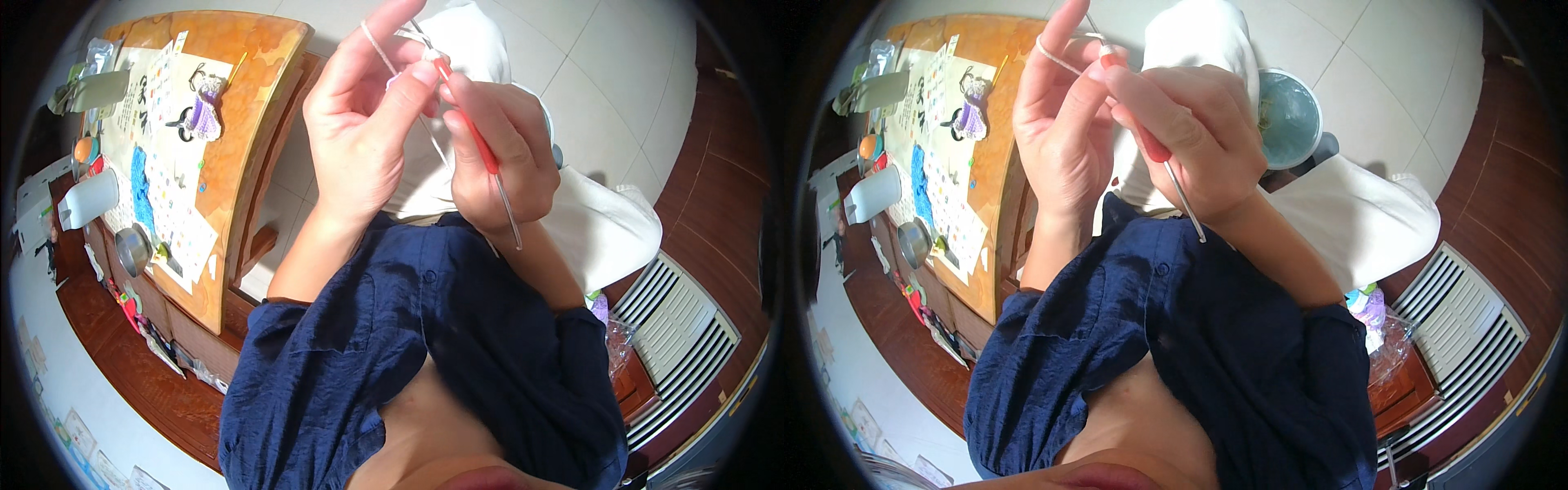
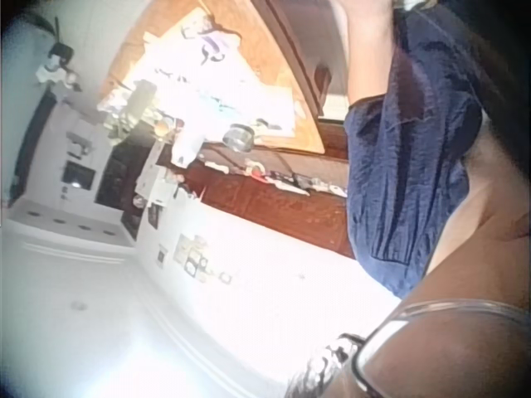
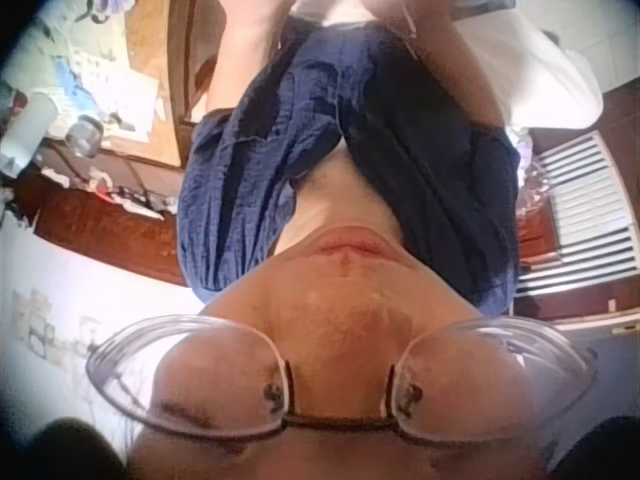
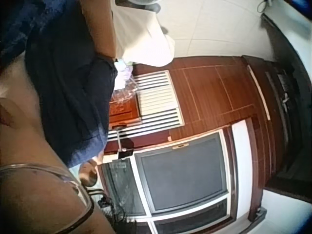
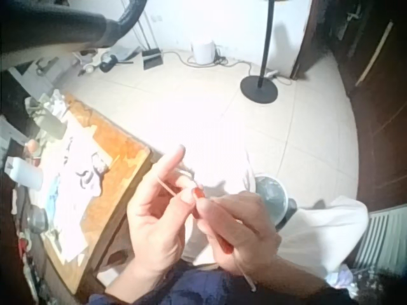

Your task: The person is crocheting with white yarn, using a crochet hook to form loops and pull the yarn through. They also use a green stitch marker to mark a specific point in the crochet work.

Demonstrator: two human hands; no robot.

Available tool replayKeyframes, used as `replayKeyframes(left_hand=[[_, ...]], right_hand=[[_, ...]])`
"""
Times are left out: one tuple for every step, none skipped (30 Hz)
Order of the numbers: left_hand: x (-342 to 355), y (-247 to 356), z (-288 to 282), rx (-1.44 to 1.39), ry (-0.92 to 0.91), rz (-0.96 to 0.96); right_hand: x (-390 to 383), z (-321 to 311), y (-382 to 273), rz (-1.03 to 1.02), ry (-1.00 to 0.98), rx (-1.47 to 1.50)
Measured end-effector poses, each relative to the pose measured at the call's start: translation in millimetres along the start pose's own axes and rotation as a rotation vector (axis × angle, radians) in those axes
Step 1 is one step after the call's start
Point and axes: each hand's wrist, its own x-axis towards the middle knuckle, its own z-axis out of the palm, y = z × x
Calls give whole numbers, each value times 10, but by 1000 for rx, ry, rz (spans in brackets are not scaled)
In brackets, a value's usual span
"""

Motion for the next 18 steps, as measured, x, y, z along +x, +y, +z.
replayKeyframes(left_hand=[[3, -13, 11, 0, 1, 2], [5, -24, 22, -49, 16, -5], [7, -38, 28, -98, 32, -13], [10, -52, 28, -99, 32, -12], [13, -68, 26, -96, 64, -23], [16, -77, 24, -92, 96, -35], [19, -80, 21, -92, 96, -35], [22, -79, 17, -93, 89, -39], [25, -82, 11, -95, 82, -42], [29, -90, 4, -95, 82, -41], [33, -103, -5, -91, 72, -19], [35, -119, -15, -88, 62, 3], [34, -142, -22, -88, 63, 4], [31, -170, -24, -108, 80, 11], [32, -183, -22, -129, 96, 17], [27, -171, -21, -129, 96, 17], [17, -148, -20, -117, 93, -5], [14, -137, -19, -106, 89, -27]], right_hand=[[4, -7, -5, 43, -4, 31], [7, -6, -2, 41, -4, 32], [3, -5, 3, 44, -1, 37], [1, -5, 8, 46, 2, 42], [1, -4, 15, 45, 2, 42], [1, -4, 21, 44, 7, 42], [1, -4, 25, 42, 12, 43], [1, -4, 26, 42, 12, 43], [-1, -4, 27, 47, 13, 46], [-5, -2, 26, 50, 14, 46], [-7, -1, 26, 53, 15, 48], [-11, 4, 24, 62, 14, 51], [-13, 4, 24, 66, 13, 53], [-15, 4, 24, 71, 12, 55], [-15, -4, 31, 61, -1, 47], [-15, -8, 35, 52, -14, 39], [-16, -6, 37, 52, -14, 40], [-21, -3, 41, 46, -11, 37]])
